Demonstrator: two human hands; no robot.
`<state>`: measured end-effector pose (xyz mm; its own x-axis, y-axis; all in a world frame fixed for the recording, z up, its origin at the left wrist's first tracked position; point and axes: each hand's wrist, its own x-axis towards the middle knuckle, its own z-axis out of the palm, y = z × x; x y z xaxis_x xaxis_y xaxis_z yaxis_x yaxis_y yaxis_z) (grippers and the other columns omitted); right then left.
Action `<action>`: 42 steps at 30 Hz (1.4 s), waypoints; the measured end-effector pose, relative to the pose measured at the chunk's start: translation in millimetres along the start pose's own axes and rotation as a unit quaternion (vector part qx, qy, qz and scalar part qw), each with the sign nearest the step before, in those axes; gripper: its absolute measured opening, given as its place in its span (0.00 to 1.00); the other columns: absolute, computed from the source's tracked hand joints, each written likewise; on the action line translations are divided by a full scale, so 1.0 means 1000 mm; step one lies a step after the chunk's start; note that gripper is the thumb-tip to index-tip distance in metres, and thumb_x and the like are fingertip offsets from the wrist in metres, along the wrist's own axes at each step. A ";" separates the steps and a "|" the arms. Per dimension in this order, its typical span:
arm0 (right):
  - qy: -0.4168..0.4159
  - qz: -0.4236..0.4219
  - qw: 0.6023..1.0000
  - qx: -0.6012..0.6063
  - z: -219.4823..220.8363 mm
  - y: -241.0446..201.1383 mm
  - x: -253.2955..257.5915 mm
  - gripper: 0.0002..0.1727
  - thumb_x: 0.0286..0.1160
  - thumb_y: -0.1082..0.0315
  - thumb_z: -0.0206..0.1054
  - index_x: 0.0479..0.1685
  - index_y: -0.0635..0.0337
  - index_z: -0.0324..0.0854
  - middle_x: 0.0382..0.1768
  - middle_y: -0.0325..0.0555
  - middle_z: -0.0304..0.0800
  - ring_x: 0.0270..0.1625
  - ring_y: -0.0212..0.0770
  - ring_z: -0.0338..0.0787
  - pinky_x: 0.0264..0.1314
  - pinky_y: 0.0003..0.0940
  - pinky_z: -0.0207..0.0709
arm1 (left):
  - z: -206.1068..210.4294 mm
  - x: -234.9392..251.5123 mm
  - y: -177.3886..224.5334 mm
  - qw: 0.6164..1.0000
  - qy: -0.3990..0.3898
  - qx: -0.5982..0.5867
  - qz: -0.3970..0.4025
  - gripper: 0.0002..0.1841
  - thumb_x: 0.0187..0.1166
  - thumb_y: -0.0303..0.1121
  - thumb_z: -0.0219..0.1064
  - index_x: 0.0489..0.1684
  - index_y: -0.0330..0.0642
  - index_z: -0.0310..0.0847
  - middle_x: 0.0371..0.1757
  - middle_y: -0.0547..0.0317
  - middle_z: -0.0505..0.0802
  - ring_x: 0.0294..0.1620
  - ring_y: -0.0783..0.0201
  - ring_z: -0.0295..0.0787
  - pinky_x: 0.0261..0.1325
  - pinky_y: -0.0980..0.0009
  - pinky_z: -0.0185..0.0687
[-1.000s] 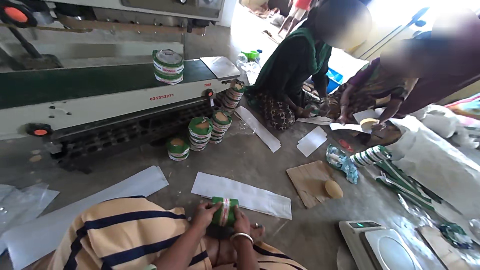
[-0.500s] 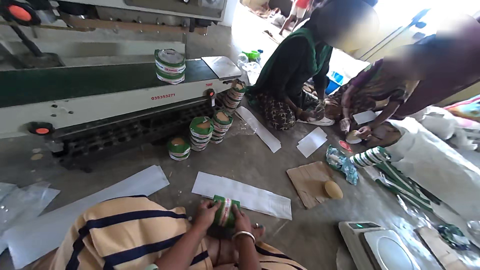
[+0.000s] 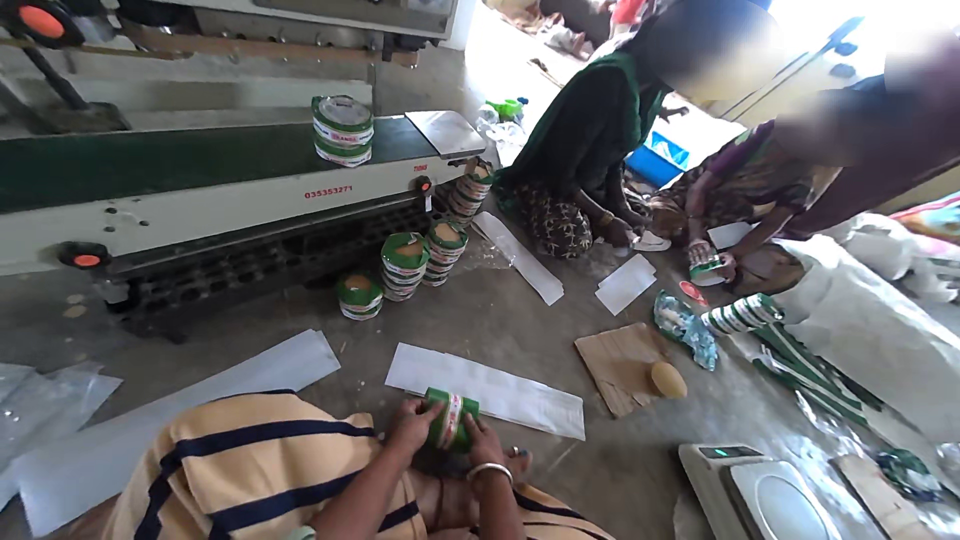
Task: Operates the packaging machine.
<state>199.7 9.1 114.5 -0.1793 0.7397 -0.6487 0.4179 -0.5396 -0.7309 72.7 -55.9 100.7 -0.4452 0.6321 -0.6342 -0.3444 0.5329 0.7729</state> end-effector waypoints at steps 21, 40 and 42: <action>0.103 -0.127 0.982 -0.100 0.031 0.028 -0.006 0.14 0.84 0.72 0.65 0.61 0.71 0.88 0.61 0.67 0.90 0.65 0.60 0.87 0.76 0.55 0.73 | -0.002 -0.008 0.018 0.967 0.024 0.243 0.077 0.19 0.87 0.44 0.65 0.60 0.38 0.91 0.74 0.44 0.86 0.80 0.48 0.77 0.85 0.53 0.65; 0.084 -0.133 0.955 -0.251 0.025 0.025 -0.017 0.17 0.86 0.67 0.61 0.64 0.67 0.87 0.63 0.63 0.90 0.70 0.60 0.86 0.80 0.53 0.71 | 0.052 -0.016 0.097 0.729 -0.144 0.668 0.040 0.16 0.82 0.23 0.60 0.63 0.25 0.81 0.73 0.33 0.84 0.79 0.38 0.76 0.78 0.40 0.68; 0.077 -0.127 0.958 -0.244 0.025 0.024 -0.016 0.18 0.87 0.67 0.60 0.65 0.67 0.87 0.64 0.63 0.89 0.72 0.60 0.85 0.80 0.53 0.71 | 0.049 -0.015 0.092 0.731 -0.128 0.668 0.044 0.17 0.80 0.25 0.64 0.63 0.24 0.82 0.72 0.32 0.85 0.78 0.38 0.77 0.78 0.40 0.68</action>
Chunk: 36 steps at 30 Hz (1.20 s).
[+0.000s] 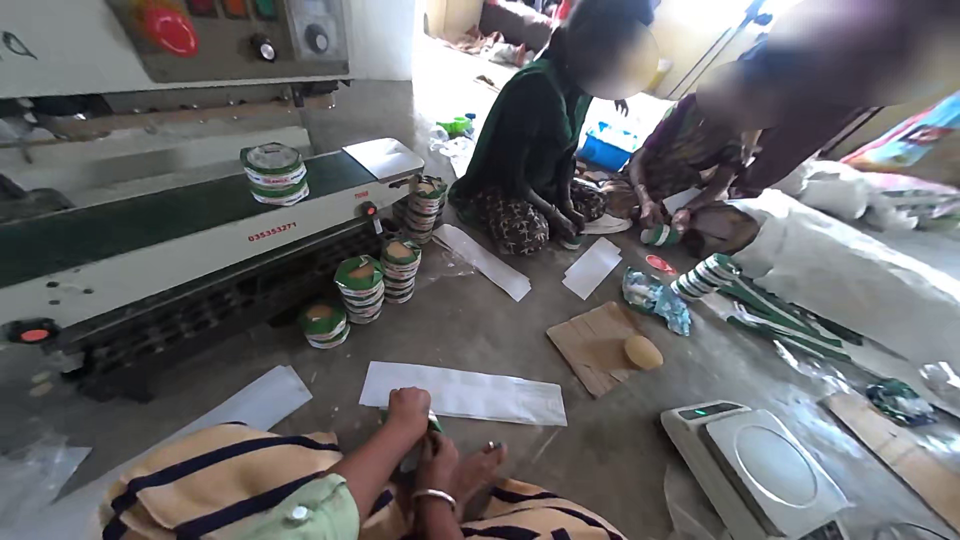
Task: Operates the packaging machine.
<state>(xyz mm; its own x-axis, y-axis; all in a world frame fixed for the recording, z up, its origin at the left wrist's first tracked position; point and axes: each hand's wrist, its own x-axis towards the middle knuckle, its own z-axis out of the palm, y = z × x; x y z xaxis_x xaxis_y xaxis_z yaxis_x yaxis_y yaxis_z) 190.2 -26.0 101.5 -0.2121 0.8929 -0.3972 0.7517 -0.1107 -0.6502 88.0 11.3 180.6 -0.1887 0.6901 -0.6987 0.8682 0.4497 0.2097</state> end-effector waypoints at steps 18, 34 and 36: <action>0.247 -0.108 0.847 0.459 -0.059 -0.073 -0.065 0.24 0.69 0.78 0.69 0.64 0.82 0.70 0.44 0.53 0.88 0.39 0.29 0.92 0.48 0.26 0.89 | 0.025 -0.098 0.030 0.434 0.271 -0.853 0.106 0.26 0.66 0.13 0.74 0.64 0.26 0.72 0.45 0.50 0.94 0.42 0.66 0.94 0.50 0.71 0.92; 0.214 0.032 0.777 0.591 -0.083 -0.078 -0.043 0.06 0.83 0.74 0.65 0.41 0.64 0.71 0.28 0.41 0.81 0.25 0.30 0.82 0.29 0.27 0.82 | 0.033 -0.115 0.040 0.490 0.289 -0.818 0.084 0.19 0.60 0.13 0.78 0.50 0.26 0.83 0.37 0.58 0.96 0.40 0.74 0.93 0.51 0.76 0.89; 0.249 0.013 0.775 0.581 -0.087 -0.077 -0.035 0.07 0.81 0.75 0.67 0.40 0.66 0.72 0.25 0.41 0.79 0.23 0.29 0.81 0.28 0.27 0.81 | 0.037 -0.117 0.038 0.505 0.279 -0.813 0.084 0.18 0.59 0.13 0.79 0.49 0.27 0.83 0.36 0.60 0.96 0.39 0.76 0.92 0.50 0.77 0.89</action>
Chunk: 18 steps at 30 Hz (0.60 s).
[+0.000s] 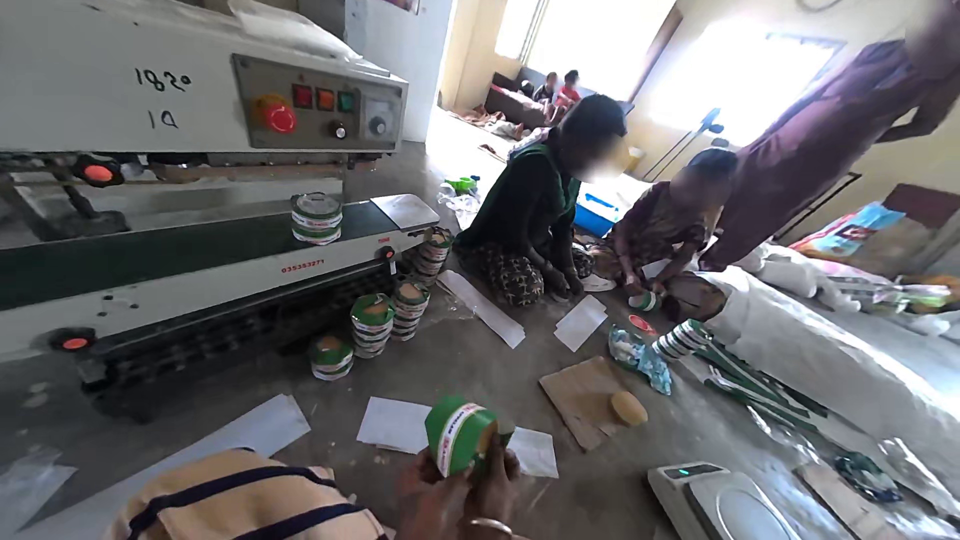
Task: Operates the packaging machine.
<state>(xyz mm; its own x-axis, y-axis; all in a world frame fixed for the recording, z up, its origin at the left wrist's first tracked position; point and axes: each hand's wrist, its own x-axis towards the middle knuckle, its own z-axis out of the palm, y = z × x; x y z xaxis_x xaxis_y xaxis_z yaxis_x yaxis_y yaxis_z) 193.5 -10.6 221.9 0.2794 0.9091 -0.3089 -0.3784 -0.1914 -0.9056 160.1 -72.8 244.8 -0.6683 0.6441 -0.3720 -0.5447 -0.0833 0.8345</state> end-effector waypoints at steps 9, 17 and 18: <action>-0.026 -0.469 0.783 -0.407 -0.023 0.021 0.023 0.08 0.63 0.69 0.78 0.32 0.67 0.95 0.33 0.57 0.96 0.35 0.55 0.96 0.41 0.49 0.90 | -0.006 0.015 -0.011 0.998 0.018 0.008 -0.052 0.18 0.65 0.20 0.80 0.53 0.28 0.83 0.43 0.52 0.95 0.45 0.68 0.92 0.56 0.71 0.88; -0.153 -0.174 0.914 -0.334 -0.018 -0.002 0.038 0.12 0.69 0.75 0.75 0.48 0.74 0.88 0.48 0.61 0.91 0.49 0.48 0.90 0.58 0.42 0.82 | -0.024 0.039 -0.007 0.994 -0.019 0.070 -0.084 0.16 0.66 0.23 0.82 0.50 0.30 0.86 0.43 0.52 0.95 0.45 0.68 0.91 0.53 0.71 0.86; -0.152 -0.174 0.924 -0.304 -0.017 -0.004 0.041 0.14 0.67 0.76 0.76 0.49 0.76 0.85 0.44 0.57 0.91 0.45 0.40 0.90 0.54 0.34 0.84 | -0.026 0.040 -0.006 0.993 -0.030 0.079 -0.088 0.17 0.65 0.24 0.83 0.50 0.30 0.87 0.43 0.53 0.95 0.45 0.68 0.91 0.53 0.71 0.86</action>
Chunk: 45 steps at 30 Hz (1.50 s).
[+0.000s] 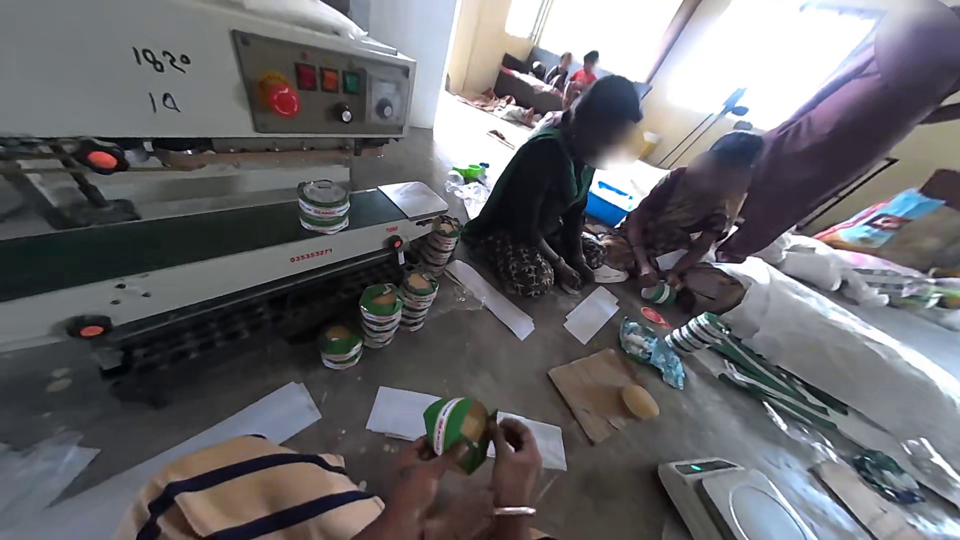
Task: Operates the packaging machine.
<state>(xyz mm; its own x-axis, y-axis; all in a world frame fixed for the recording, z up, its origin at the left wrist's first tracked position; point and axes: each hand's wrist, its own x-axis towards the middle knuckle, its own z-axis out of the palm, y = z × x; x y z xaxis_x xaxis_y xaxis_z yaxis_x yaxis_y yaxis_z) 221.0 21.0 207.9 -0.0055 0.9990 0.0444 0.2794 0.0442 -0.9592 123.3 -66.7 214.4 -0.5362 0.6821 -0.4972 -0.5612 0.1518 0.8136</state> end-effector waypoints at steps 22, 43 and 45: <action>-0.070 -0.184 0.976 -0.092 -0.005 -0.028 0.020 0.08 0.61 0.75 0.77 0.37 0.69 0.91 0.34 0.51 0.95 0.36 0.37 0.94 0.44 0.30 0.88 | -0.018 0.012 0.036 0.983 -0.121 0.096 -0.103 0.18 0.72 0.27 0.79 0.58 0.32 0.83 0.47 0.53 0.91 0.41 0.67 0.86 0.47 0.71 0.81; -0.254 -0.249 0.922 -0.156 -0.038 -0.079 -0.002 0.07 0.62 0.74 0.77 0.39 0.64 0.94 0.39 0.49 0.94 0.42 0.37 0.93 0.46 0.30 0.88 | -0.055 0.012 0.071 0.916 -0.331 0.207 -0.092 0.12 0.73 0.28 0.76 0.50 0.36 0.84 0.41 0.60 0.92 0.39 0.70 0.88 0.48 0.70 0.86; -0.206 -0.387 0.877 -0.195 -0.039 -0.081 -0.019 0.06 0.62 0.77 0.74 0.34 0.62 0.96 0.38 0.49 0.97 0.44 0.45 0.95 0.50 0.38 0.89 | -0.058 0.012 0.081 0.908 -0.351 0.218 -0.073 0.11 0.71 0.27 0.76 0.48 0.37 0.85 0.40 0.62 0.93 0.39 0.70 0.89 0.48 0.70 0.86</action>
<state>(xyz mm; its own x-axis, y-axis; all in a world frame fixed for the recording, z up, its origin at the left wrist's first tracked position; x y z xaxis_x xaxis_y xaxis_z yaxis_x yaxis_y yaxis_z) 236.4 -1.8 295.4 -0.6631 0.5918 0.4584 0.3453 0.7851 -0.5142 35.2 -87.4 256.5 0.1434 0.8966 -0.4190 -0.2099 0.4413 0.8725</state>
